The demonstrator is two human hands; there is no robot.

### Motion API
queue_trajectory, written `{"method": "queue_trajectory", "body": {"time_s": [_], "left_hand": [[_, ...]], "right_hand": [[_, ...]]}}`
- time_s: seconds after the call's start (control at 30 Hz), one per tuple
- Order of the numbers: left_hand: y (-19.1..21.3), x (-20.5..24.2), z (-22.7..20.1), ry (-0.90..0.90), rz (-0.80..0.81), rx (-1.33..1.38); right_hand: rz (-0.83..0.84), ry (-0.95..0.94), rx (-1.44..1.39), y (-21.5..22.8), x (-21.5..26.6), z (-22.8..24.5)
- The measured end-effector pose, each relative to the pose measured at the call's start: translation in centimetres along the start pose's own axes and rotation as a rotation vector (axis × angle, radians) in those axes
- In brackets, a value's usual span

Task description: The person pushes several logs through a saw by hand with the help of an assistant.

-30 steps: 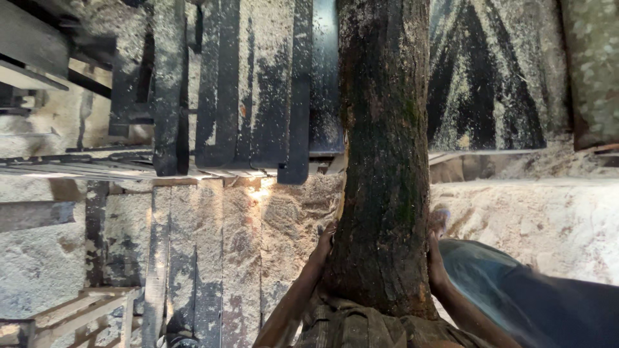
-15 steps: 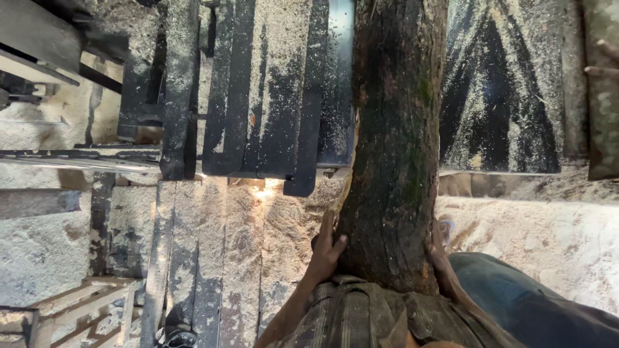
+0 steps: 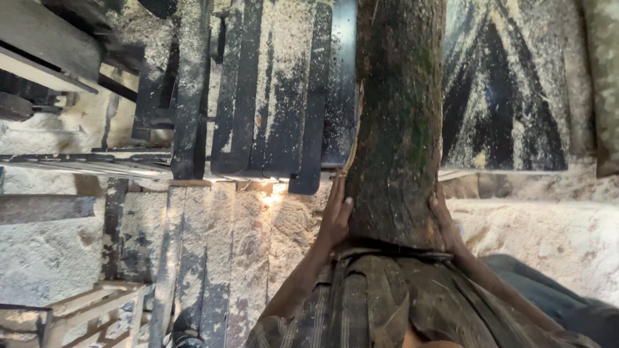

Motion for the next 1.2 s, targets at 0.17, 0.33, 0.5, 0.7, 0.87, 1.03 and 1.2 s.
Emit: {"method": "queue_trajectory", "body": {"time_s": [0.17, 0.33, 0.5, 0.7, 0.87, 1.03, 1.2], "left_hand": [[0.1, -0.1, -1.3, -0.036, -0.089, 0.023], [-0.8, 1.2, -2.6, -0.095, -0.24, -0.219], [-1.6, 1.8, -2.5, -0.147, -0.392, -0.305], [-1.5, 1.3, -4.3, -0.224, -0.481, -0.272], [-1.0, -1.0, -4.2, -0.222, -0.492, -0.229], [-0.8, -4.7, -2.6, -0.217, -0.513, -0.234], [-0.9, -7.7, -1.0, -0.276, -0.513, -0.275]], "right_hand": [[-0.034, -0.158, -0.292, -1.5, 0.2, 2.2], [-0.222, -0.128, -0.571, -3.5, 4.1, 3.2], [-0.594, 0.533, 0.0, -6.0, 5.6, 4.1], [-0.699, 0.423, -0.016, -6.2, 5.2, 5.0], [-0.697, 0.494, 0.026, -6.1, 3.1, 5.9], [-0.742, 0.488, 0.056, -5.2, -0.5, 6.2], [-0.745, 0.618, -0.008, -4.0, -4.8, 5.6]]}}
Point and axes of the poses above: each hand's wrist, its own x-axis away from the middle knuckle, its own y-axis out of the back of the hand, z = x × y, the point moved 2 cm from there along -x, towards the middle knuckle, and after that the axes turned 13 degrees about -y, right-handed, at the moved point
